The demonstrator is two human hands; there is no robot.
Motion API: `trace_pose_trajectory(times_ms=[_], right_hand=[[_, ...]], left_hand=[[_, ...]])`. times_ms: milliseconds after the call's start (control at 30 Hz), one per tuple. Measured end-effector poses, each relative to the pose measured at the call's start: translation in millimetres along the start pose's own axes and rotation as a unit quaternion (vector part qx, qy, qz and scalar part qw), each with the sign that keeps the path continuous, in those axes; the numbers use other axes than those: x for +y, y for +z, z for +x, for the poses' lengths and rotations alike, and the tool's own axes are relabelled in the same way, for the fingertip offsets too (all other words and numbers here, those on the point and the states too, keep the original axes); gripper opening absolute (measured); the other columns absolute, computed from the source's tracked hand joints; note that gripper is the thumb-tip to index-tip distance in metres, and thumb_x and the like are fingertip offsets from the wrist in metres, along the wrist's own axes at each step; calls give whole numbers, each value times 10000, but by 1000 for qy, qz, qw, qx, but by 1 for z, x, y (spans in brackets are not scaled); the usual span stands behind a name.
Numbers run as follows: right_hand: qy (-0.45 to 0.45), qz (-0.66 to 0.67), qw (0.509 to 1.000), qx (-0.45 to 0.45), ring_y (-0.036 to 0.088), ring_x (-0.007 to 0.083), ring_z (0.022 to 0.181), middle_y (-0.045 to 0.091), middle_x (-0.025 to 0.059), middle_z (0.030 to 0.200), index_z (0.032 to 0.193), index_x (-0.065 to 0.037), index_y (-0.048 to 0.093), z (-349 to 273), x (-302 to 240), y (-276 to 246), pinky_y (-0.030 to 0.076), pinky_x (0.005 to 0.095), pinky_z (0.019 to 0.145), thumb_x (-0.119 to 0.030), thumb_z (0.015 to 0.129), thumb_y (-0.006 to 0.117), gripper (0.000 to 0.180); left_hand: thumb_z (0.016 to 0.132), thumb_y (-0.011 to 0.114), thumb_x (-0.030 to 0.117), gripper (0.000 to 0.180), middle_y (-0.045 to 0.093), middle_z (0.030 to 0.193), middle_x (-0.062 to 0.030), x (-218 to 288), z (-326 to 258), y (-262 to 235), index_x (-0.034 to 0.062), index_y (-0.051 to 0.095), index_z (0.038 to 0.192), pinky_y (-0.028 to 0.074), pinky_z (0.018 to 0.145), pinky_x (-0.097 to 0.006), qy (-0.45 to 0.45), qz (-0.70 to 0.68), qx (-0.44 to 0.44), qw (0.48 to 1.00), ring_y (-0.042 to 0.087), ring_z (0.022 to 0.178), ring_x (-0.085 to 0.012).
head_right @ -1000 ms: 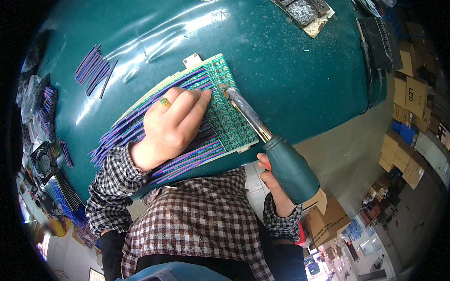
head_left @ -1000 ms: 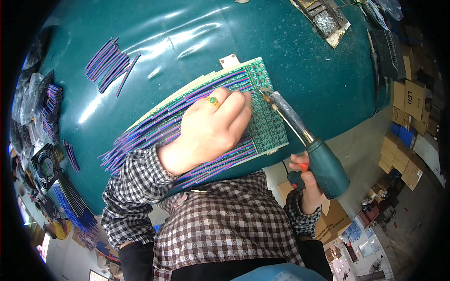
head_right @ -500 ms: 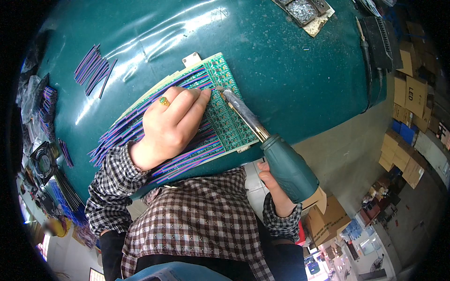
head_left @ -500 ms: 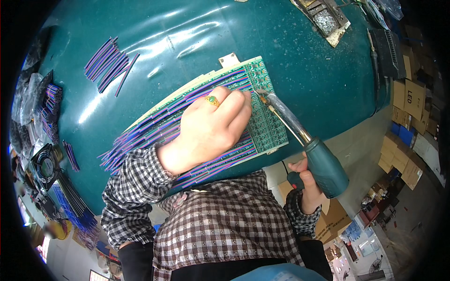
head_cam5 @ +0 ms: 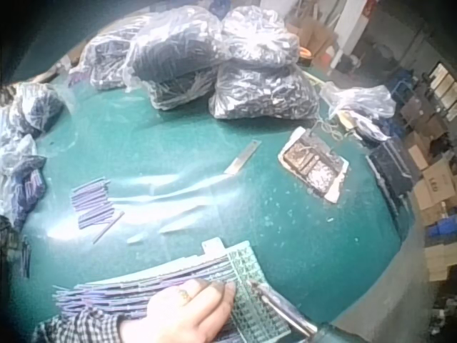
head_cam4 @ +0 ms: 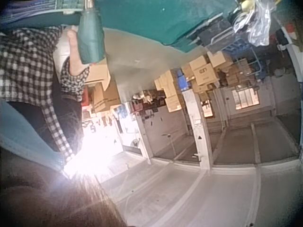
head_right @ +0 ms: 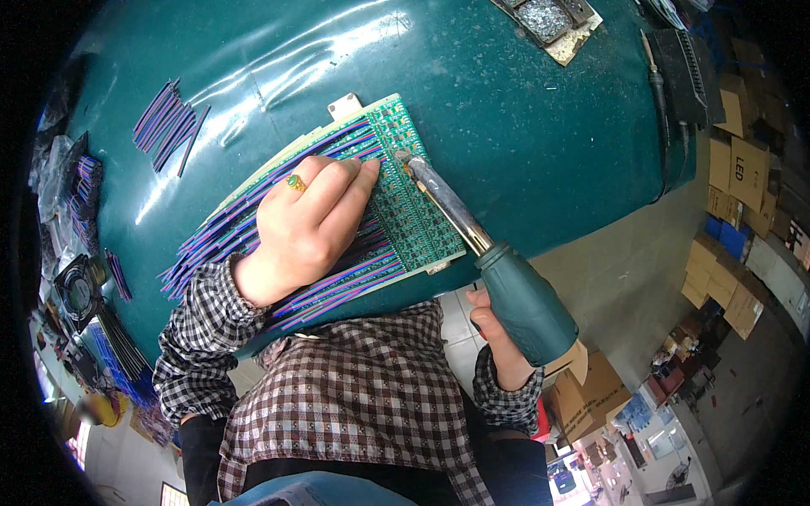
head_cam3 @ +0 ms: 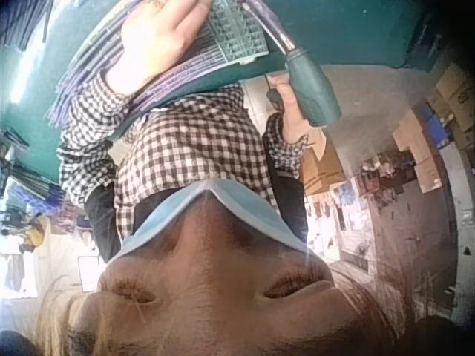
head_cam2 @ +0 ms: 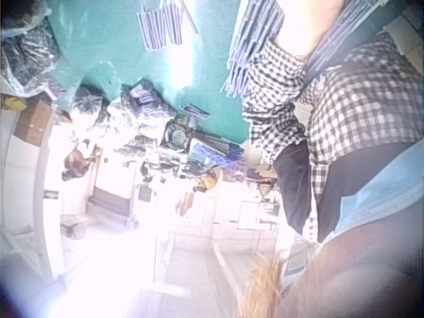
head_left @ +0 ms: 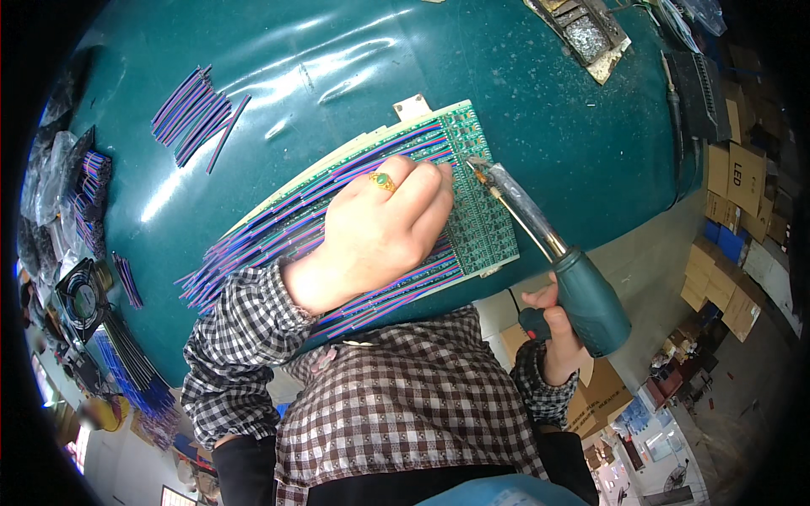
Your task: The person attaches components and wires onto a circuit board using a soldering iron.
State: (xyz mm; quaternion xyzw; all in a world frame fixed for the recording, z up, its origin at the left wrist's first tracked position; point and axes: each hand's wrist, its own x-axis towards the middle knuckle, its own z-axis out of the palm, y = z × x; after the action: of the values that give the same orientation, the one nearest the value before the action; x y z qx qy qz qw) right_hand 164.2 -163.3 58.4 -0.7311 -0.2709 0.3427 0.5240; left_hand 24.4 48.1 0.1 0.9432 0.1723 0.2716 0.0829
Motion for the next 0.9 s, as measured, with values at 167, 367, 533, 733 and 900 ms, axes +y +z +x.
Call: trace_pose_trajectory(times_ms=[167, 367, 533, 733, 900], right_hand=[[23, 39, 999, 16, 651, 265, 813, 631, 159, 885, 1167, 145, 505, 4, -8, 9, 571, 387, 714, -158, 854, 659, 462], [-5, -9, 1000, 2, 632, 248, 763, 614, 140, 850, 1165, 150, 503, 0, -1, 2, 566, 400, 720, -154, 847, 664, 468], [18, 24, 1000, 1, 605, 227, 732, 587, 126, 817, 1160, 159, 499, -1, -2, 3, 563, 407, 725, -139, 844, 661, 463], [13, 43, 999, -1, 599, 224, 739, 580, 125, 811, 1157, 160, 498, -1, -5, 5, 561, 408, 724, -123, 840, 663, 456], [20, 38, 999, 4, 598, 223, 741, 581, 127, 815, 1159, 160, 496, -1, -5, 6, 561, 407, 723, -116, 839, 662, 454]], left_hand=[[693, 605, 105, 248, 456, 771, -5, 0, 1, 0, 35, 636, 929, 415, 521, -229, -1, -2, -1, 1000, 515, 718, -127], [693, 608, 104, 231, 445, 756, -9, -1, 0, 1, 34, 633, 911, 417, 508, -236, -6, -12, 7, 1000, 514, 698, -124], [691, 609, 107, 237, 446, 757, -9, -1, 1, 2, 32, 634, 915, 415, 506, -235, -3, -18, 10, 1000, 514, 700, -123], [683, 607, 106, 264, 480, 794, -7, 0, -1, 1, 32, 639, 935, 413, 514, -233, 2, -6, 9, 1000, 522, 722, -123], [677, 612, 110, 260, 476, 789, -5, -1, 0, 2, 34, 639, 924, 415, 514, -236, 11, -5, 18, 1000, 520, 717, -125]])
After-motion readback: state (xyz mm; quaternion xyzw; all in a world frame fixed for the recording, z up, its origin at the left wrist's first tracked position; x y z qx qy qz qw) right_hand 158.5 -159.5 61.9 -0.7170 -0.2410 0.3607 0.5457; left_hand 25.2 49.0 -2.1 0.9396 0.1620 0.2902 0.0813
